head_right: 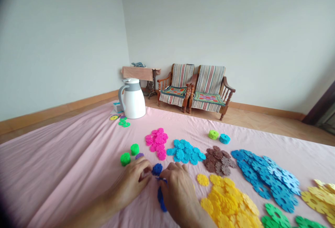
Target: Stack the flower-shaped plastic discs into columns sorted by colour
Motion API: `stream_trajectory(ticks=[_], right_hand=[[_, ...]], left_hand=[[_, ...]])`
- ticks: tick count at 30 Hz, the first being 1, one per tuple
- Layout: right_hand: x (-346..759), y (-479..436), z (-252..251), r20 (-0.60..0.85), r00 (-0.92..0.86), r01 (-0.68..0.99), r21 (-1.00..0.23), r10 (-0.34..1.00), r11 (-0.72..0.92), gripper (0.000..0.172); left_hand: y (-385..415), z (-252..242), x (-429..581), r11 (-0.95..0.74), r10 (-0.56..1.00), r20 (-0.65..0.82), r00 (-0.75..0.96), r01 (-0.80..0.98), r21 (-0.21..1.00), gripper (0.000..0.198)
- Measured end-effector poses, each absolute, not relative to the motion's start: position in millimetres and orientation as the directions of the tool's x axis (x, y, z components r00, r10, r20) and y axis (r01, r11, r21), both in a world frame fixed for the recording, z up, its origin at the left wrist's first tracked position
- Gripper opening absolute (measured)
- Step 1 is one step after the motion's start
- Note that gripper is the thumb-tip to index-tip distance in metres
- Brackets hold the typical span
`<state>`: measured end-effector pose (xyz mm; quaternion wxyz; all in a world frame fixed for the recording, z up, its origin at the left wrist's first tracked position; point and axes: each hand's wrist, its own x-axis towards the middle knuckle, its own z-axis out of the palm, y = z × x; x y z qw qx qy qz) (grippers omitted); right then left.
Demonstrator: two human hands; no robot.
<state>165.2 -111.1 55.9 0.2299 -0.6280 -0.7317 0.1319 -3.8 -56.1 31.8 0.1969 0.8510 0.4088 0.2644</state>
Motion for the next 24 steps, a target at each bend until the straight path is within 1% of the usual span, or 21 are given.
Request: stream_trajectory(ticks=[3,5,7,10,13,16,18,21,24], right_hand=[[168.1,-107.0,53.9,0.178,-0.058,0.794,-0.589,0.982,0.153,0.022],[168.8,-103.7,52.9,0.176,-0.012,0.735,-0.666,0.984,0.128,0.021],[167.8,-100.0,52.9,0.179,0.032,0.687,-0.718,0.983,0.108,0.020],[164.0,-94.0,53.4,0.177,0.086,0.655,-0.752,0.981,0.078,0.020],[160.4,-89.1,51.7,0.167,0.103,0.641,-0.765,0.981,0.063,0.019],[161.8,-86.6,47.3,0.186,0.105,0.651,-0.755,0.977,0.073,0.021],[165.9,-86.7,44.5,0.209,0.094,0.688,-0.720,0.973,0.088,0.021],[172.5,-89.9,41.7,0.245,0.053,0.775,-0.621,0.968,0.115,0.018],[174.1,-94.7,40.6,0.262,0.022,0.839,-0.529,0.965,0.125,0.021]], left_hand=[[-56.8,32.4,-4.1,-0.588,0.799,0.278,0.533,0.595,0.548,0.018],[-57.0,32.0,-4.4,-0.588,0.799,0.275,0.535,0.597,0.546,0.018],[-57.0,31.4,-4.8,-0.588,0.798,0.277,0.536,0.590,0.553,0.019],[-56.6,31.4,-5.2,-0.582,0.800,0.271,0.535,0.584,0.565,0.020],[-56.6,32.6,-5.2,-0.581,0.802,0.272,0.533,0.587,0.563,0.019],[-56.9,33.9,-5.0,-0.584,0.801,0.275,0.532,0.590,0.558,0.018],[-57.2,34.2,-5.0,-0.581,0.802,0.269,0.534,0.590,0.561,0.018],[-57.3,33.6,-4.9,-0.580,0.801,0.264,0.538,0.584,0.568,0.017],[-57.0,32.3,-4.5,-0.584,0.800,0.272,0.535,0.587,0.560,0.017]])
